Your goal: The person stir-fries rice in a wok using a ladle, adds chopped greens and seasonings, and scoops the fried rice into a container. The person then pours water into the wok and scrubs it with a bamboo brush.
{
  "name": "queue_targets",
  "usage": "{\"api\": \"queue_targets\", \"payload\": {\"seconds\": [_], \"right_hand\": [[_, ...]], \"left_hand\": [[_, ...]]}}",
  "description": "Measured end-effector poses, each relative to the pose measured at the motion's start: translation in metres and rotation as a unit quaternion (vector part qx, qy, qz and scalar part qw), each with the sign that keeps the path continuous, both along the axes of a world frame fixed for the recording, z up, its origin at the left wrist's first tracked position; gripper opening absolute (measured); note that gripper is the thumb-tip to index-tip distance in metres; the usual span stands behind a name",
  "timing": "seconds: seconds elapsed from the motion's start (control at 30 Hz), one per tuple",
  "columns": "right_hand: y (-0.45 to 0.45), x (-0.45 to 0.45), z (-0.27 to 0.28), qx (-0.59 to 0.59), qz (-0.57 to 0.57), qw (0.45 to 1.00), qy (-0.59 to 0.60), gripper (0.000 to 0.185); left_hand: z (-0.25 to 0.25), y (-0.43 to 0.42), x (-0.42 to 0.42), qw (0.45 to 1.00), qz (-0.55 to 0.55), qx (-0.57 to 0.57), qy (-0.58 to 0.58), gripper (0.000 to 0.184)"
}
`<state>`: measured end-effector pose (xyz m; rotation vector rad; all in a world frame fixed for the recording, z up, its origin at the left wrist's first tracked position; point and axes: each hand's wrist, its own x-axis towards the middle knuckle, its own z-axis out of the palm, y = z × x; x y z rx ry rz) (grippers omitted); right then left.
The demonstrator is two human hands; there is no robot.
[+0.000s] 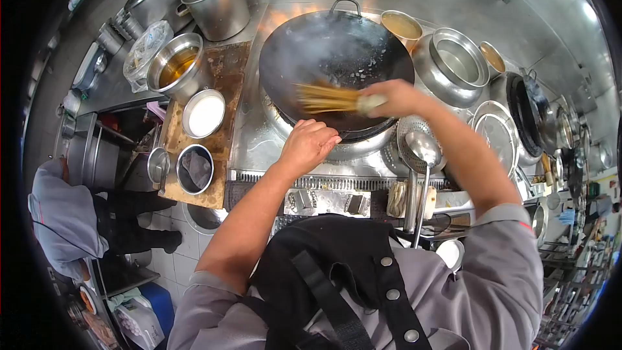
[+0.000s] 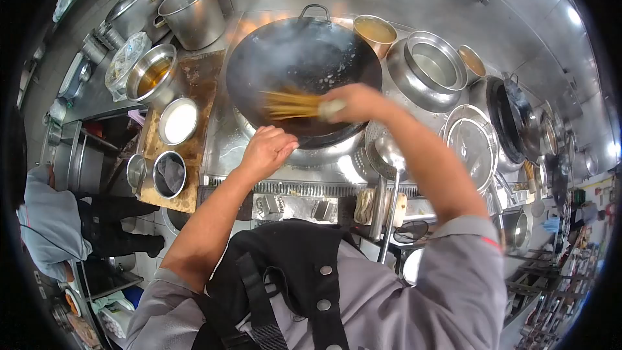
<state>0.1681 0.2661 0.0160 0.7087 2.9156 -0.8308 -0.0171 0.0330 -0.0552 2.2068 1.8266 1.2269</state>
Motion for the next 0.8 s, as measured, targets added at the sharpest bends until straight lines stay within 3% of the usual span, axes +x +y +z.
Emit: {"api": "queue_targets", "payload": {"seconds": [0.03, 0.07, 0.13, 0.2, 0.23, 0.37, 0.43, 0.5, 0.53, 0.6, 0.67, 0.7, 0.73, 0.8], "right_hand": [[0.033, 0.022, 0.012, 0.046, -0.005, 0.998, -0.036, 0.061], [0.077, 0.04, 0.01, 0.174, -0.049, 0.979, -0.1, 0.061], [0.085, 0.044, 0.031, 0.348, -0.277, 0.892, -0.075, 0.057], [0.084, 0.027, 0.023, 0.341, -0.322, 0.883, -0.002, 0.058], [0.08, 0.019, 0.01, 0.328, -0.367, 0.868, 0.068, 0.059], [0.031, -0.035, -0.065, 0.095, -0.234, 0.962, 0.1, 0.055], [-0.015, -0.059, -0.072, -0.001, -0.144, 0.98, 0.138, 0.061], [-0.055, -0.063, -0.03, -0.17, -0.13, 0.976, 0.042, 0.067], [-0.039, -0.055, -0.045, -0.121, -0.036, 0.983, 0.134, 0.065], [0.028, -0.025, -0.047, -0.059, -0.015, 0.996, 0.063, 0.068], [0.059, -0.011, -0.01, 0.168, -0.186, 0.965, -0.083, 0.058], [0.085, -0.007, -0.026, 0.332, -0.256, 0.906, -0.059, 0.063], [0.089, -0.013, -0.016, 0.28, -0.319, 0.905, 0.02, 0.069], [0.084, -0.04, -0.02, 0.257, -0.339, 0.901, 0.088, 0.067]], "left_hand": [[0.0, 0.0, 0.0, 1.0, -0.001, 0.002, -0.002, 0.015], [0.0, 0.001, 0.001, 1.0, -0.001, 0.004, -0.002, 0.015], [-0.002, 0.002, 0.0, 1.0, -0.004, 0.008, -0.002, 0.015], [-0.005, 0.001, -0.002, 1.0, -0.003, 0.006, -0.007, 0.015], [-0.006, 0.0, -0.002, 1.0, -0.004, 0.004, -0.007, 0.015], [-0.009, 0.003, 0.002, 1.0, 0.01, 0.017, -0.005, 0.015], [-0.009, 0.004, 0.002, 1.0, 0.019, 0.021, -0.007, 0.015], [-0.006, 0.002, 0.0, 1.0, 0.014, 0.001, 0.001, 0.014], [-0.006, 0.001, -0.001, 1.0, 0.016, -0.001, 0.0, 0.014], [-0.006, 0.0, 0.0, 1.0, 0.009, 0.019, -0.015, 0.013], [-0.007, 0.001, 0.0, 1.0, 0.011, 0.016, -0.02, 0.013], [-0.009, 0.001, 0.0, 1.0, 0.012, 0.012, -0.026, 0.013], [-0.009, 0.001, 0.0, 1.0, 0.016, 0.016, -0.019, 0.013], [-0.007, 0.001, -0.001, 0.999, 0.019, 0.017, -0.023, 0.013]]}}
